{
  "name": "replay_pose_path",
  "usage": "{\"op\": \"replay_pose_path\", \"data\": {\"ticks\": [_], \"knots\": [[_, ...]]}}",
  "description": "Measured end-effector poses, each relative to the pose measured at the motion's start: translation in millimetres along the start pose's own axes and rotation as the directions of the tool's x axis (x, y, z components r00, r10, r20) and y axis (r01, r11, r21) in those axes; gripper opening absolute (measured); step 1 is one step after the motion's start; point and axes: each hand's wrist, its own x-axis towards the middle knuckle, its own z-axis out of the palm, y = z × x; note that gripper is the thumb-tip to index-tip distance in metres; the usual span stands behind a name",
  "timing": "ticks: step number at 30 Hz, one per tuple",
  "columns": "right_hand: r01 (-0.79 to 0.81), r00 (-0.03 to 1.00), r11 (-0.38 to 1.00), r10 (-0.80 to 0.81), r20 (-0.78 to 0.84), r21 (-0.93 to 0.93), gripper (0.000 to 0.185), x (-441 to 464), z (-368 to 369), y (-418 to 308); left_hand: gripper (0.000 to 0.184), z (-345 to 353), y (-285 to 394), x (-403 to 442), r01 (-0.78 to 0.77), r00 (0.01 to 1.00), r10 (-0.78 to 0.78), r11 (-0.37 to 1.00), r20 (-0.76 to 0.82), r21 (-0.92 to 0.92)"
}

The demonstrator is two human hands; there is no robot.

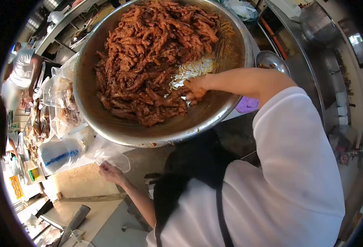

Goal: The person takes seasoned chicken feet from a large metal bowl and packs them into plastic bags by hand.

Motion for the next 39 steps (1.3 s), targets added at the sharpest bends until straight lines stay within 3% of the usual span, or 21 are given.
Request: {"op": "replay_pose_path", "data": {"ticks": [1,3,5,7,8,11,13,14,17,18,19,20,21,23,26,29,31,33,35,37,39], "knots": [[-0.007,0.995,0.995,-0.003,0.098,0.102,0.079,-14,-1,-7,0.028,-4,0,0,0.077,0.997,-0.077,0.996,-0.010,-0.044],[-0.010,0.992,1.000,0.007,0.122,0.022,0.077,-23,4,-19,0.032,-17,1,2,0.224,0.973,-0.229,0.966,-0.027,-0.127],[0.083,0.987,0.996,-0.080,0.137,-0.014,0.067,-14,8,-11,0.039,-28,7,1,0.202,0.975,-0.206,0.978,-0.078,-0.049],[-0.073,0.995,0.989,0.081,0.051,-0.132,0.047,-18,12,-4,0.042,-35,7,3,0.135,0.986,-0.131,0.990,-0.103,0.027],[-0.099,0.993,0.983,0.107,0.044,-0.154,0.045,-25,8,-11,0.046,-35,10,3,0.145,0.983,-0.142,0.989,-0.113,0.026],[-0.066,0.996,0.974,0.075,0.037,-0.217,0.039,-29,15,-21,0.045,-40,0,9,0.235,0.968,-0.229,0.970,0.103,-0.056],[-0.094,0.987,0.987,0.110,0.117,-0.133,0.040,-39,-2,-19,0.043,-49,13,11,0.266,0.962,-0.260,0.962,0.083,-0.063],[-0.170,0.980,0.963,0.187,0.062,-0.209,0.041,-39,-1,-12,0.042,-48,20,15,0.280,0.959,-0.275,0.957,0.069,-0.075],[-0.120,0.984,0.984,0.136,0.113,-0.133,0.043,-36,7,-30,0.039,-38,16,19,0.157,0.988,-0.155,0.979,0.018,-0.132],[-0.117,0.992,0.993,0.117,0.037,0.004,0.044,-51,-2,-62,0.038,-35,17,19,0.136,0.991,-0.135,0.976,0.018,-0.169],[-0.040,0.994,0.993,0.029,0.102,0.110,0.045,-49,-7,-76,0.038,-32,16,21,0.120,0.993,-0.121,0.973,0.005,-0.195],[0.136,0.987,0.936,-0.156,0.039,0.325,0.048,-41,-2,-79,0.037,-25,2,21,0.043,0.999,-0.045,0.994,-0.017,-0.100],[0.173,0.970,0.939,-0.111,-0.216,0.297,0.052,-45,1,-100,0.036,-22,-13,25,-0.033,0.999,0.033,0.999,-0.024,0.002],[0.299,0.950,0.804,-0.303,-0.079,0.515,0.051,-50,-48,-130,0.035,-32,17,34,0.178,0.984,-0.174,0.979,0.045,-0.102],[-0.077,0.977,0.478,-0.140,0.162,0.875,0.044,-85,-117,-181,0.033,-43,33,44,0.122,0.992,-0.121,0.992,0.022,-0.041],[0.091,0.931,0.356,-0.361,0.047,0.930,0.038,-88,-151,-230,0.032,-53,48,53,0.126,0.992,-0.126,0.992,0.030,-0.014],[0.053,0.899,0.248,-0.435,0.062,0.967,0.037,-54,-149,-271,0.031,-61,61,54,0.067,0.998,-0.068,0.996,0.002,-0.062],[0.088,0.784,0.091,-0.621,-0.012,0.992,0.036,7,-134,-317,0.030,-66,72,54,-0.031,0.998,0.020,0.981,-0.055,-0.191],[-0.116,0.552,-0.045,-0.834,0.027,0.992,0.035,113,-107,-357,0.029,-76,74,52,-0.047,0.996,0.023,0.956,-0.085,-0.290],[0.026,0.882,-0.026,-0.470,-0.035,0.999,0.031,103,-119,-397,0.028,-84,68,61,-0.084,0.992,0.051,0.947,-0.113,-0.311],[0.276,0.901,0.089,-0.369,-0.226,0.957,0.029,97,-125,-405,0.027,-95,63,78,-0.062,0.994,0.033,0.958,-0.107,-0.281]]}}
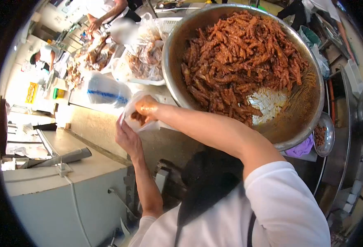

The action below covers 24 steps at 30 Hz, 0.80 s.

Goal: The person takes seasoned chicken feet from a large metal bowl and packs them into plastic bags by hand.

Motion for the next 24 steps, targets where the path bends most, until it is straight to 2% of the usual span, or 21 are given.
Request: {"op": "replay_pose_path", "data": {"ticks": [2,3,4,6,8,10,12,13,14,15,16,17,18,19,20,21,24], "knots": [[0.175,0.984,0.983,-0.177,0.030,0.058,0.021,-13,-13,-12,0.027,3,-8,10,0.030,1.000,-0.030,0.996,-0.004,-0.084],[0.248,0.967,0.965,-0.252,0.044,0.088,0.021,-33,-23,-15,0.026,19,-9,22,-0.078,0.997,0.077,0.991,-0.016,-0.108],[0.319,0.943,0.941,-0.327,0.059,0.114,0.023,-54,-33,-19,0.025,34,-25,41,-0.107,0.994,0.106,0.988,0.020,0.109],[0.420,0.907,0.907,-0.420,-0.019,0.017,0.030,-95,-62,-36,0.026,45,-11,81,-0.227,0.973,0.224,0.971,0.048,0.068],[0.466,0.862,0.874,-0.483,-0.154,-0.136,0.032,-132,-102,-43,0.027,36,37,119,-0.195,0.979,0.198,0.979,-0.048,0.064],[0.357,0.841,0.864,-0.463,-0.281,-0.354,0.034,-166,-150,-38,0.029,24,58,157,-0.232,0.955,0.237,0.972,-0.178,0.047],[0.239,0.782,0.857,-0.448,-0.433,-0.456,0.033,-191,-203,-10,0.038,2,92,165,-0.083,0.995,0.090,0.985,0.038,-0.150],[0.065,0.769,0.764,-0.448,-0.456,-0.642,0.031,-198,-246,19,0.044,1,85,165,-0.136,0.991,0.135,0.985,-0.012,-0.110],[-0.295,0.752,0.521,-0.390,-0.531,-0.801,0.030,-218,-274,39,0.050,-4,72,169,-0.195,0.979,0.190,0.979,-0.078,-0.066],[-0.475,0.776,0.325,-0.282,-0.564,-0.817,0.034,-237,-307,63,0.052,-8,50,178,-0.239,0.958,0.240,0.971,-0.156,0.026],[-0.621,0.771,0.209,-0.010,-0.637,-0.755,0.038,-260,-329,85,0.051,-8,1,194,-0.168,0.950,0.233,0.943,-0.208,0.287],[-0.713,0.680,0.078,0.318,-0.661,-0.696,0.043,-276,-343,101,0.048,-4,-20,196,-0.028,0.948,0.164,0.897,-0.273,0.441],[-0.750,0.571,0.012,0.517,-0.638,-0.661,0.048,-282,-353,114,0.047,8,-65,203,-0.011,0.951,0.158,0.875,-0.265,0.484],[-0.833,0.523,0.164,0.543,-0.656,-0.528,0.048,-277,-383,139,0.048,16,-89,200,0.016,0.987,0.054,0.905,-0.153,0.425],[-0.788,0.569,0.106,0.503,-0.651,-0.607,0.051,-270,-370,126,0.046,24,-95,195,-0.075,0.935,0.225,0.881,-0.274,0.467],[-0.736,0.610,0.039,0.471,-0.637,-0.676,0.053,-264,-356,119,0.044,23,-94,191,-0.059,0.919,0.228,0.888,-0.323,0.457],[-0.433,0.862,-0.071,0.259,-0.435,-0.899,0.043,-229,-331,130,0.041,16,-89,188,-0.108,0.924,0.214,0.942,-0.318,0.319]]}}
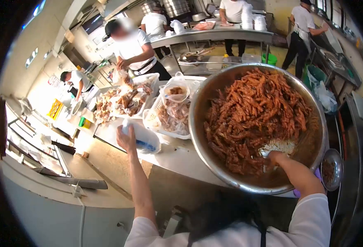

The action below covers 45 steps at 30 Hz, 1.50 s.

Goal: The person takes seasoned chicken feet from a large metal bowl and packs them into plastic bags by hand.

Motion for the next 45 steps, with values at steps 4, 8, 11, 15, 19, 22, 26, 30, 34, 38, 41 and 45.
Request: {"op": "replay_pose_path", "data": {"ticks": [4,8,11,15,19,22,26,30,34,38,41,45], "knots": [[-0.142,0.987,0.990,0.141,-0.072,-0.007,0.051,32,-5,-21,0.049,-8,-7,5,0.018,0.999,-0.015,0.996,0.038,-0.084],[-0.161,0.986,0.987,0.162,-0.035,0.017,0.049,21,-11,-29,0.049,-13,-14,6,0.002,0.996,0.005,0.997,0.092,-0.076],[-0.173,0.985,0.984,0.174,-0.021,0.045,0.049,24,-10,-31,0.046,-18,-9,9,0.043,0.992,-0.032,0.995,0.120,-0.090],[-0.175,0.979,0.978,0.185,-0.089,0.111,0.047,16,-11,-30,0.043,-26,3,16,0.051,0.980,-0.028,0.992,0.197,-0.116],[-0.166,0.985,0.982,0.170,-0.039,0.090,0.047,20,-11,-29,0.042,-44,24,3,0.141,0.952,-0.091,0.978,0.293,-0.155],[-0.155,0.986,0.980,0.162,-0.049,0.126,0.047,-12,-35,-50,0.044,-42,25,-16,0.075,0.979,-0.054,0.992,0.197,-0.099],[-0.130,0.988,0.990,0.134,-0.079,0.048,0.043,22,-13,-30,0.046,-51,36,-31,0.118,0.979,-0.092,0.984,0.184,-0.134],[-0.047,0.991,0.999,0.045,-0.124,-0.010,0.039,8,-16,-39,0.041,-61,49,-23,0.072,0.985,-0.096,0.984,0.144,0.163],[-0.062,0.998,0.998,0.062,0.019,0.019,0.053,8,-32,-40,0.036,-53,70,-18,-0.030,0.999,0.017,0.966,0.051,0.259],[-0.025,0.994,1.000,0.027,-0.102,0.017,0.042,21,-18,-32,0.028,-34,76,-28,-0.065,0.995,0.053,0.985,0.081,0.160],[-0.054,0.993,0.999,0.053,-0.106,-0.009,0.039,28,-16,-32,0.026,-30,68,-24,-0.037,0.996,0.029,0.994,0.082,0.103],[-0.101,0.991,0.994,0.097,-0.092,-0.038,0.036,38,-13,-31,0.025,-27,57,-19,-0.050,0.994,0.047,0.999,0.100,0.021]]}}
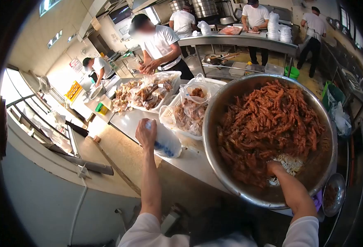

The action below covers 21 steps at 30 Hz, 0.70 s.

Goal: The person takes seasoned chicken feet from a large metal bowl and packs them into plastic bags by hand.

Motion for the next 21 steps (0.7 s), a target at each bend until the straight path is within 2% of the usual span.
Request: {"op": "replay_pose_path", "data": {"ticks": [2,7,10,11,12,13,14,15,16,17,18,19,20,21], "knots": [[0.003,1.000,0.999,-0.003,-0.004,0.041,0.035,-22,-19,-8,0.024,1,-2,3,-0.010,1.000,0.010,0.999,0.009,-0.041],[-0.024,0.999,1.000,0.024,0.025,-0.008,0.038,-6,-9,-5,0.025,4,-10,7,-0.019,1.000,0.018,0.991,-0.011,-0.130],[0.023,0.999,1.000,-0.023,0.039,-0.002,0.040,-17,-21,-7,0.025,-13,-12,32,0.043,0.997,-0.038,0.995,0.060,-0.092],[0.047,0.998,0.999,-0.047,0.047,0.008,0.041,-23,-24,-9,0.022,-23,-6,40,0.031,1.000,-0.030,0.996,0.006,-0.079],[0.058,0.998,0.998,-0.059,0.030,0.015,0.041,-21,-20,-8,0.019,-31,-8,49,0.029,0.999,-0.031,0.987,-0.015,-0.157],[0.067,0.998,0.997,-0.067,0.009,0.023,0.041,-17,-17,-6,0.016,-41,-6,57,-0.081,0.983,0.041,0.971,-0.177,-0.226],[0.074,0.997,0.997,-0.074,-0.013,0.033,0.041,-14,-14,-3,0.016,-60,5,64,0.023,0.979,-0.067,0.976,-0.195,-0.218],[0.054,0.998,0.998,-0.054,-0.021,0.041,0.041,-14,-13,-2,0.018,-80,16,70,-0.047,0.953,-0.049,0.950,-0.298,-0.307],[0.035,0.999,0.998,-0.034,-0.025,0.047,0.041,-14,-12,-3,0.020,-100,15,75,-0.045,0.960,-0.040,0.955,-0.277,-0.293],[0.016,1.000,0.999,-0.014,-0.028,0.052,0.041,-15,-10,-3,0.022,-123,28,74,0.032,0.970,-0.142,0.878,-0.197,-0.479],[0.009,1.000,0.999,-0.009,-0.009,0.043,0.043,-16,-9,-2,0.022,-148,41,68,0.154,0.972,-0.230,0.782,-0.051,-0.604],[0.005,1.000,0.999,-0.006,0.011,0.032,0.044,-16,-9,-1,0.021,-171,57,58,0.223,0.966,-0.247,0.666,0.072,-0.712],[0.004,1.000,1.000,-0.005,0.028,0.020,0.045,-15,-10,-1,0.021,-184,58,48,0.232,0.969,-0.219,0.659,0.113,-0.716],[0.031,0.999,1.000,-0.031,-0.031,-0.006,0.044,-12,-11,-1,0.021,-192,57,39,0.237,0.971,-0.187,0.652,0.151,-0.720]]}}
